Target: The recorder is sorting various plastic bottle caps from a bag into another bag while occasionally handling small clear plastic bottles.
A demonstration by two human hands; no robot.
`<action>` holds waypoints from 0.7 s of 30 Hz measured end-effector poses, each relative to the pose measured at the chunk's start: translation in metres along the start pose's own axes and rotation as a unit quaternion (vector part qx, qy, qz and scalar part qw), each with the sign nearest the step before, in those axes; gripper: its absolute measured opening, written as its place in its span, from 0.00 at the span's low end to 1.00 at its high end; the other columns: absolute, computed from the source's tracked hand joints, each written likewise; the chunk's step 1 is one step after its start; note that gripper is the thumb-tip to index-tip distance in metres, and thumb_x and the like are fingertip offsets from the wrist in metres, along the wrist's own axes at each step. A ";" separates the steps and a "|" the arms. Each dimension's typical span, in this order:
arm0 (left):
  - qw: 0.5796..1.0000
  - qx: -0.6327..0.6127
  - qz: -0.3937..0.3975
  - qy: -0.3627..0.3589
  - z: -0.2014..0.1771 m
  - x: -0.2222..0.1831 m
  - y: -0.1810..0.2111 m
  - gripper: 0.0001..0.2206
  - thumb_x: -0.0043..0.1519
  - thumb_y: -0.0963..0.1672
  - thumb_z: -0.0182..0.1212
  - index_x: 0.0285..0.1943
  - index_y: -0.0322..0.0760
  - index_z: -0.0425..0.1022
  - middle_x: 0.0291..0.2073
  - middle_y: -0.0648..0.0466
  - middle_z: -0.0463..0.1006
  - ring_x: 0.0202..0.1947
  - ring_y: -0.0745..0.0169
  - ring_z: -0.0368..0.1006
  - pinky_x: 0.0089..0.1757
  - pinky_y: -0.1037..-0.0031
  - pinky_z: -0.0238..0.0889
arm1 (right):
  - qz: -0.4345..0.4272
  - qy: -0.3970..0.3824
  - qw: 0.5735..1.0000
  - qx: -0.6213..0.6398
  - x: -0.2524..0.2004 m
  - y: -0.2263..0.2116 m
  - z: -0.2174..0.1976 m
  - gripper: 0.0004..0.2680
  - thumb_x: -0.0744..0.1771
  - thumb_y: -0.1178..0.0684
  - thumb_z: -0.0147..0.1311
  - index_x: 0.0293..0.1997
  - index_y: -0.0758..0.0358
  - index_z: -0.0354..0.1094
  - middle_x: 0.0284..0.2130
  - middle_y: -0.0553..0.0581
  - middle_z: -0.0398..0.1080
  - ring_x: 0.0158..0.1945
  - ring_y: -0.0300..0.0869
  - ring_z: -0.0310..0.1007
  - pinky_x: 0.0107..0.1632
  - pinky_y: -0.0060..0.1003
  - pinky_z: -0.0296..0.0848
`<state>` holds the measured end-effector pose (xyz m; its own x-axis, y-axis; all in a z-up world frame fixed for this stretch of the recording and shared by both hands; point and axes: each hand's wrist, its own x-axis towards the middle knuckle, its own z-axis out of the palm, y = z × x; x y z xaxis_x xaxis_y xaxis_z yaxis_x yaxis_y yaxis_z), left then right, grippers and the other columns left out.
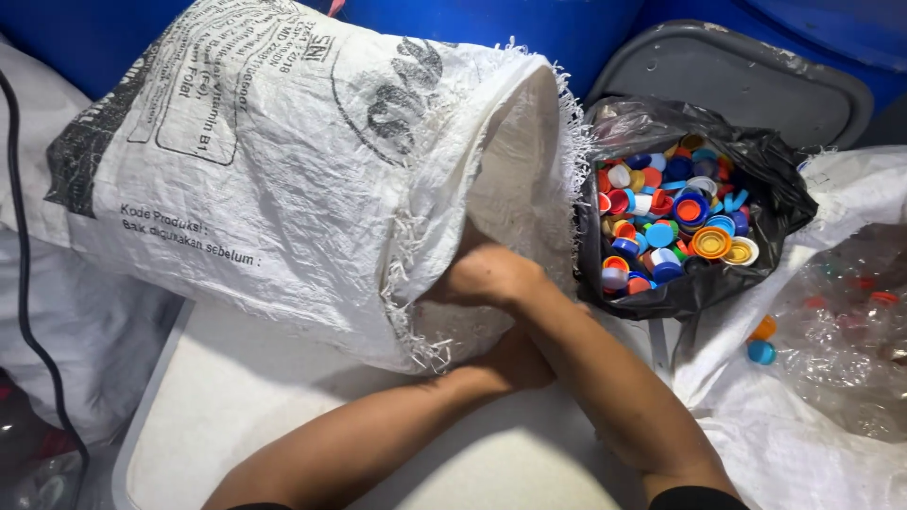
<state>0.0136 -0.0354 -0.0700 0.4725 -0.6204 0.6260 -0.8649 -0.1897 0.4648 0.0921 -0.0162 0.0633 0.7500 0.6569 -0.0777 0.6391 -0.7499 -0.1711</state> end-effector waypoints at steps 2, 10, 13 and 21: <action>1.000 -0.006 -0.014 -0.014 0.000 -0.001 0.000 0.14 0.59 0.41 0.61 0.54 0.33 0.74 0.48 0.38 0.78 0.51 0.43 0.73 0.54 0.55 0.61 | 0.041 -0.030 0.998 -0.031 -0.005 -0.014 -0.029 0.22 0.67 0.37 0.53 0.63 0.61 0.66 0.64 0.67 0.64 0.65 0.57 0.63 0.67 0.49 0.62; 0.975 -0.179 -0.106 -0.077 -0.050 0.012 0.025 0.05 0.62 0.40 0.60 0.44 0.34 0.79 0.39 0.43 0.81 0.42 0.47 0.77 0.48 0.59 0.68 | 0.182 -0.162 0.970 0.016 -0.056 -0.001 -0.081 0.34 0.57 0.33 0.67 0.68 0.52 0.61 0.58 0.65 0.67 0.62 0.57 0.66 0.64 0.47 0.62; 0.945 -0.300 -0.125 0.029 -0.058 0.013 0.031 0.06 0.63 0.40 0.58 0.46 0.32 0.77 0.36 0.45 0.80 0.37 0.50 0.76 0.41 0.62 0.70 | 0.116 -0.167 0.977 0.062 -0.075 0.022 -0.076 0.29 0.57 0.40 0.67 0.63 0.56 0.66 0.54 0.64 0.71 0.58 0.56 0.71 0.59 0.45 0.68; 0.920 -0.343 -0.180 0.066 -0.075 0.020 0.036 0.07 0.64 0.41 0.58 0.48 0.31 0.74 0.35 0.51 0.81 0.37 0.63 0.79 0.41 0.71 0.72 | 0.189 0.209 0.939 0.198 -0.137 0.034 -0.080 0.14 0.64 0.45 0.65 0.47 0.65 0.75 0.42 0.59 0.77 0.45 0.45 0.77 0.50 0.39 0.75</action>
<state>0.0041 0.0024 0.0061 0.7627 -0.5045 0.4047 -0.3598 0.1891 0.9137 0.0249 -0.1378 0.1472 0.9646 0.2003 0.1718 0.2630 -0.7806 -0.5670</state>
